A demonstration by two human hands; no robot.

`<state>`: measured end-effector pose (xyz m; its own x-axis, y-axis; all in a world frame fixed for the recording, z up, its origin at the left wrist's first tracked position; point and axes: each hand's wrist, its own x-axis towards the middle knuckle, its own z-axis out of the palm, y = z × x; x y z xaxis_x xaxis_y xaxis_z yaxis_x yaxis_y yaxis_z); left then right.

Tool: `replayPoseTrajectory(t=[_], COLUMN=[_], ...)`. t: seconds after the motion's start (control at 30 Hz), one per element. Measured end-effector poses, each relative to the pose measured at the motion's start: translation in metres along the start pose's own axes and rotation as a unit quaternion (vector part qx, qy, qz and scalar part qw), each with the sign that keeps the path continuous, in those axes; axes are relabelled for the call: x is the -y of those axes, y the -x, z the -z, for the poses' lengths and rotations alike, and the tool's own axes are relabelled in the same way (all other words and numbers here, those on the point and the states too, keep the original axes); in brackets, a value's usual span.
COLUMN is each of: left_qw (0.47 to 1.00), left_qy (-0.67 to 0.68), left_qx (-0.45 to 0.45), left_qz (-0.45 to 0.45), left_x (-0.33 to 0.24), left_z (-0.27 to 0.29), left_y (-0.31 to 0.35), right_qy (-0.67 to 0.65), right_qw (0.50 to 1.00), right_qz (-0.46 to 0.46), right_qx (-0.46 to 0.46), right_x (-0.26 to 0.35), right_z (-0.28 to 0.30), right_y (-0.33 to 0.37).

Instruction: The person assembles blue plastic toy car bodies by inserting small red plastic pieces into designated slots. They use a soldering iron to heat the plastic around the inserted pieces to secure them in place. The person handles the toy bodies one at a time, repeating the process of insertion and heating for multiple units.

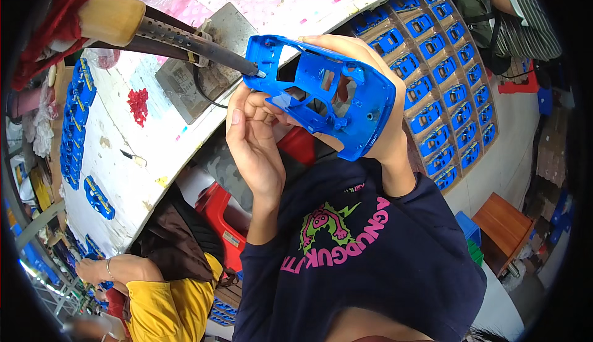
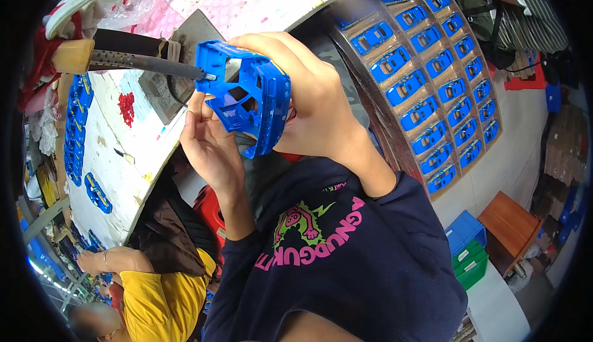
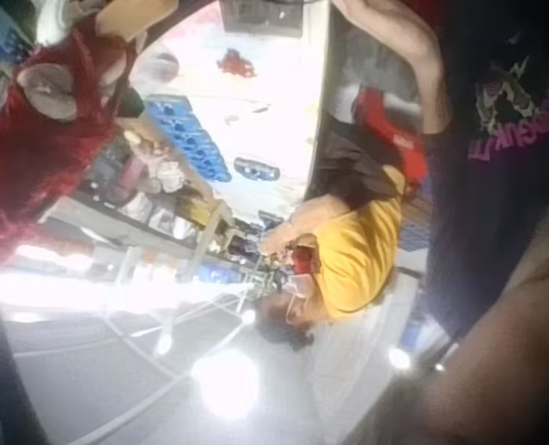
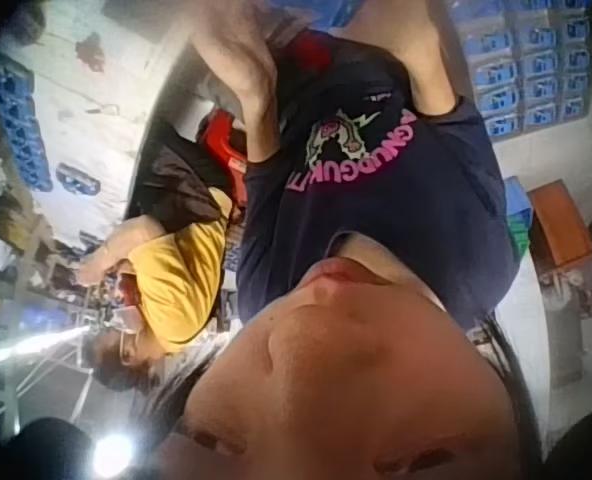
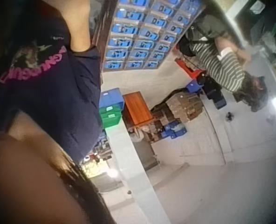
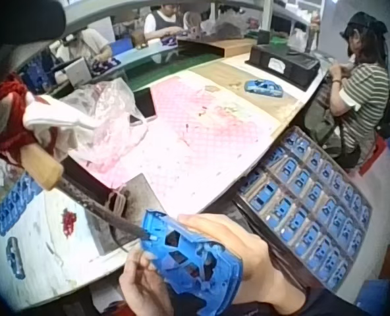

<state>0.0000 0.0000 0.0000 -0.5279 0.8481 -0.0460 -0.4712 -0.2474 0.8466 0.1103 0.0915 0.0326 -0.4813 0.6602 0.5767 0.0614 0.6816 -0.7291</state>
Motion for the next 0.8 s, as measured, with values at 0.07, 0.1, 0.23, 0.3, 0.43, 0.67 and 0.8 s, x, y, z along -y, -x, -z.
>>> replayPoseTrajectory(t=[0.07,0.1,0.23,0.3,0.43,0.67,0.8], left_qw=[1.000,1.000,1.000,1.000,1.000,0.995,0.989], left_qy=[-0.005,-0.008,0.003,0.009,0.005,-0.033,-0.051], left_qx=[0.002,0.005,0.005,0.008,0.007,-0.026,-0.044], left_qz=[0.001,-0.001,-0.005,-0.008,-0.001,0.091,0.130], left_x=[0.000,0.000,0.000,0.000,0.002,0.021,0.045], left_z=[-0.001,-0.001,-0.002,-0.001,0.001,0.006,0.015], left_y=[-0.001,-0.001,0.002,0.003,0.001,0.022,0.052], right_qy=[0.009,0.007,-0.007,-0.013,-0.042,-0.047,-0.064], right_qw=[1.000,1.000,1.000,1.000,0.997,0.993,0.977], right_qz=[-0.009,-0.010,-0.004,0.003,-0.061,-0.106,-0.202], right_qx=[-0.004,-0.003,-0.005,-0.008,-0.004,-0.003,0.016], right_x=[0.001,0.001,0.000,0.000,0.000,-0.014,-0.008], right_z=[0.000,0.000,0.000,-0.001,-0.003,-0.006,-0.003], right_y=[0.000,0.000,0.001,0.001,0.005,0.045,0.082])
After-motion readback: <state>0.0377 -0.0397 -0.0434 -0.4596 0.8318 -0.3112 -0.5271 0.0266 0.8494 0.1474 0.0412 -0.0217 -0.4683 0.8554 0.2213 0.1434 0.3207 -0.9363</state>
